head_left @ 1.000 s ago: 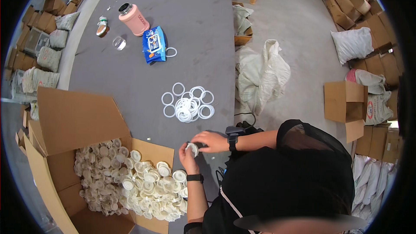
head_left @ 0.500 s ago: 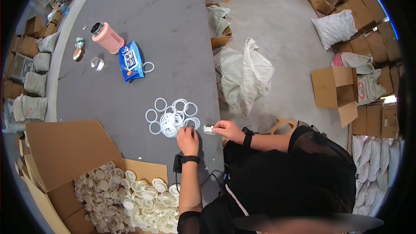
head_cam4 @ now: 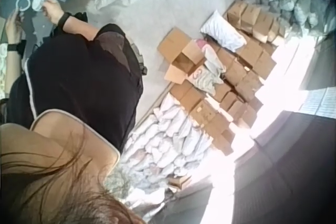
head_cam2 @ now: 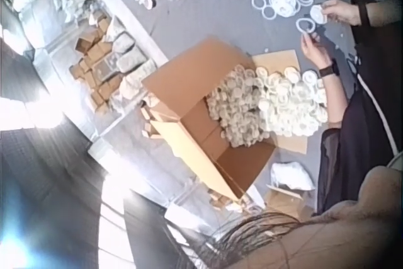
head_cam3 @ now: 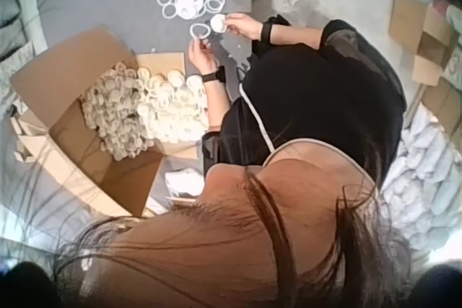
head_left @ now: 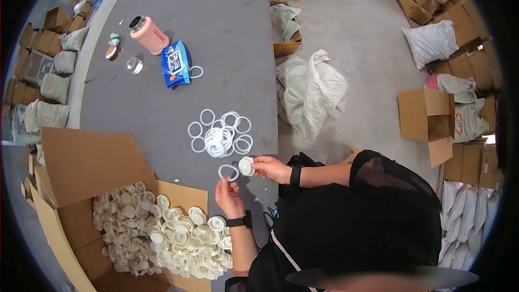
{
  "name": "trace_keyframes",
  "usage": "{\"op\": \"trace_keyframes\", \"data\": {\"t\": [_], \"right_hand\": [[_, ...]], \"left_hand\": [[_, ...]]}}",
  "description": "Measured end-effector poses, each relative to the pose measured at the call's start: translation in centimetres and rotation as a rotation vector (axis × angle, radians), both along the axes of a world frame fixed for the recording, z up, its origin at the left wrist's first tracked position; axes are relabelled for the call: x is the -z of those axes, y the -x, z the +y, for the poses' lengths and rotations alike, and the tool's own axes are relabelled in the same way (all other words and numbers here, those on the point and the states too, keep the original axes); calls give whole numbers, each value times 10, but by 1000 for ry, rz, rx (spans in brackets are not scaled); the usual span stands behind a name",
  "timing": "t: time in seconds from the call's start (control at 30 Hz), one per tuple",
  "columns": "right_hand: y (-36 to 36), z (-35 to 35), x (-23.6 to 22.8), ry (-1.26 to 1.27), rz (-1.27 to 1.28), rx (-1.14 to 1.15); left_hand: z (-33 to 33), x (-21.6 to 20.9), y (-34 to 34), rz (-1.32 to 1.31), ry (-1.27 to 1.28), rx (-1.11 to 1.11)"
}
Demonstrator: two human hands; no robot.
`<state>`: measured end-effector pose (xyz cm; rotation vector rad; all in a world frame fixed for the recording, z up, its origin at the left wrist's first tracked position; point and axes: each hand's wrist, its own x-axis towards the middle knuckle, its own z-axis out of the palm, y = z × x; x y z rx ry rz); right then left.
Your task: Assembling small white plastic components by fitting rings onto caps.
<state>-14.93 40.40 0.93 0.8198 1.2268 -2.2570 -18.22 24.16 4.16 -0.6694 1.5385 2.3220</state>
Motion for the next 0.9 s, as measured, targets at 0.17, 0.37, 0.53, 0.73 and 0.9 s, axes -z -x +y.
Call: {"op": "trace_keyframes", "data": {"t": [0.17,0.37,0.53,0.73,0.9], "right_hand": [[5,-16,-27,353,103,-61],[9,-25,-50,421,174,-140],[7,-30,-64,412,259,-182],[7,-33,-71,258,327,-210],[3,-30,-79,312,306,-174]], "left_hand": [[-11,-23,-18,-117,-324,-22],[-12,-37,-28,-68,-191,-117],[-15,-36,-30,-6,-200,-170],[-4,-49,-32,29,-144,-232],[-7,-54,-36,-32,-182,-169]]}}
